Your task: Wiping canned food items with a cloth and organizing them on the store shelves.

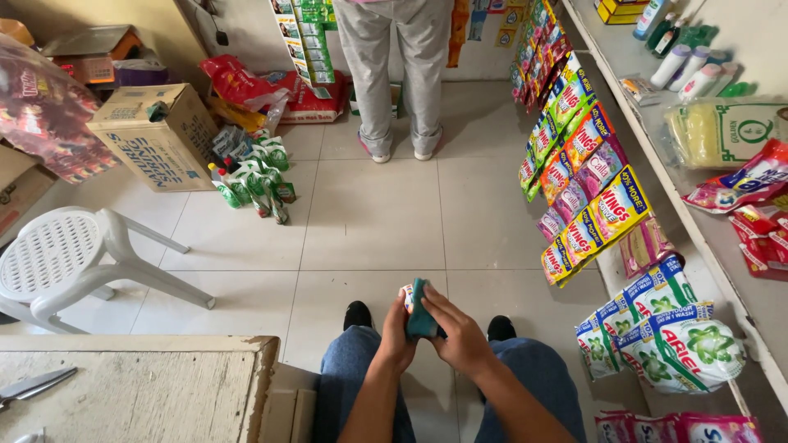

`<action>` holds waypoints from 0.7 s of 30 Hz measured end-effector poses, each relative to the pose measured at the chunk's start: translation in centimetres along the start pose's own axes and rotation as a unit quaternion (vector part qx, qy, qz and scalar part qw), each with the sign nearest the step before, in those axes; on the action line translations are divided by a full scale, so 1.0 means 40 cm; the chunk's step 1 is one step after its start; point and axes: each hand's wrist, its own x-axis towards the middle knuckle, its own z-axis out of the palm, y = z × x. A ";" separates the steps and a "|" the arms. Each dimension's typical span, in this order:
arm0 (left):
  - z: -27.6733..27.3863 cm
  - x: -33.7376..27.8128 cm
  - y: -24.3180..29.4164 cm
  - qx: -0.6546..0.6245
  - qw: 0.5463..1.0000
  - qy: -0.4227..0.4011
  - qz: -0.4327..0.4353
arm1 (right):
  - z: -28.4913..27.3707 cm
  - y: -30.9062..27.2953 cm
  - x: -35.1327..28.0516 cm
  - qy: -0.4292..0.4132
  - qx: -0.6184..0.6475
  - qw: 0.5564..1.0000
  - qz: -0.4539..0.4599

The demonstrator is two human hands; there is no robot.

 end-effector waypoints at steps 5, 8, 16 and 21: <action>0.000 -0.001 0.004 0.009 1.000 0.005 0.005 | 0.013 0.009 -0.008 0.053 -0.012 0.997 -0.048; 0.052 -0.036 0.041 0.034 0.999 0.022 -0.014 | -0.028 -0.070 0.032 0.019 0.055 0.998 -0.029; -0.010 0.010 -0.015 0.033 0.999 0.005 -0.029 | 0.002 0.013 -0.011 0.016 0.042 0.998 0.040; -0.012 0.015 -0.013 0.016 0.999 0.014 -0.030 | -0.010 -0.016 0.001 0.052 0.031 0.997 0.048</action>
